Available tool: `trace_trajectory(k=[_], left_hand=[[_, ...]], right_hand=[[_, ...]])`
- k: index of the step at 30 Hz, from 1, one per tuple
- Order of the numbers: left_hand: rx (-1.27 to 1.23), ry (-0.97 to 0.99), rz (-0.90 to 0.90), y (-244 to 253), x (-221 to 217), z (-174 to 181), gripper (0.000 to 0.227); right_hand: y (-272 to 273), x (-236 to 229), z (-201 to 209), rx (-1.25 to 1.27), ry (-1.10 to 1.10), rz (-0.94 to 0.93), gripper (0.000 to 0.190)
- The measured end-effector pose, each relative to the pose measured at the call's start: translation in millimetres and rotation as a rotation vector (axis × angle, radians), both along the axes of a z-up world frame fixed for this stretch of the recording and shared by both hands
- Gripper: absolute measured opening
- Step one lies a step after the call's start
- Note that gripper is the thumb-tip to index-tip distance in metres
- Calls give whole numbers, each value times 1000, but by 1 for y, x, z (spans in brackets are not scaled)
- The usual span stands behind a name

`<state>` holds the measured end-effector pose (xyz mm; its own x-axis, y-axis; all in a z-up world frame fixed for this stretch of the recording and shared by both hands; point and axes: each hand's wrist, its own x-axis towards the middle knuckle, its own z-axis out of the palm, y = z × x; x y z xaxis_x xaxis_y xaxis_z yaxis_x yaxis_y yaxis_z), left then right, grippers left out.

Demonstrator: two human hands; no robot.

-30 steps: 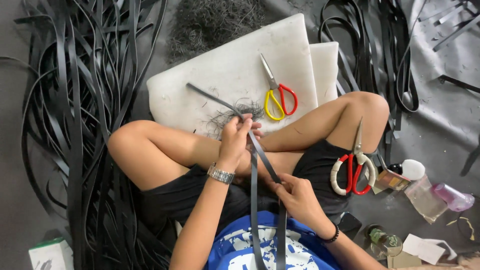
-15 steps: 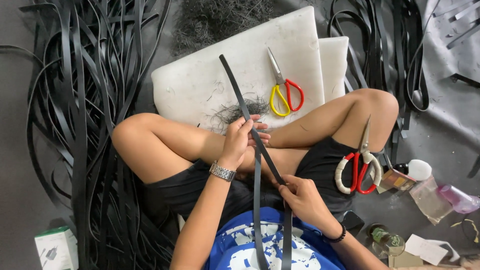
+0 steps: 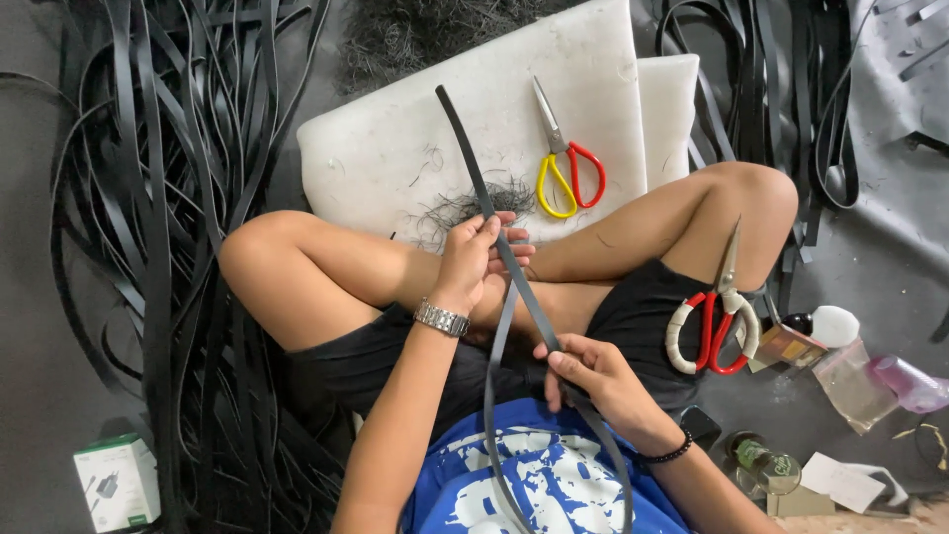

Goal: Trimming the edges of long black material strips using scissors to remove excess fibers and ensure a clean edge.

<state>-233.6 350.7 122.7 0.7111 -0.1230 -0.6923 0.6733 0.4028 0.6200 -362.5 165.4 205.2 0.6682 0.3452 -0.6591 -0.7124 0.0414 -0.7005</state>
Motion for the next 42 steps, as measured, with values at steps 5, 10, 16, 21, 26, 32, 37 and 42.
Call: trace_trajectory(k=[5, 10, 16, 21, 26, 32, 37, 42], left_hand=[[-11, 7, 41, -2, 2, -5, 26], [93, -67, 57, -5, 22, 5, 26], [222, -144, 14, -7, 77, 37, 27], [361, -197, -33, 1, 148, 48, 26], [452, -309, -87, 3, 220, 50, 30], [491, -448, 7, 12, 305, -19, 28], [648, -454, 13, 29, 324, -54, 30], [805, -452, 30, 35, 266, -43, 37]], right_hand=[[-2, -8, -19, 320, 63, -183, 19], [-7, -6, -7, 361, 94, -197, 19], [-11, -3, 15, 379, 3, -198, 20], [-13, -5, 21, 384, -14, -208, 18], [-11, -7, 13, 373, -25, -212, 27], [-4, 6, 13, 361, -46, -195, 31], [5, 36, 8, 370, 29, -212, 34], [19, 73, 1, 358, 94, -238, 34]])
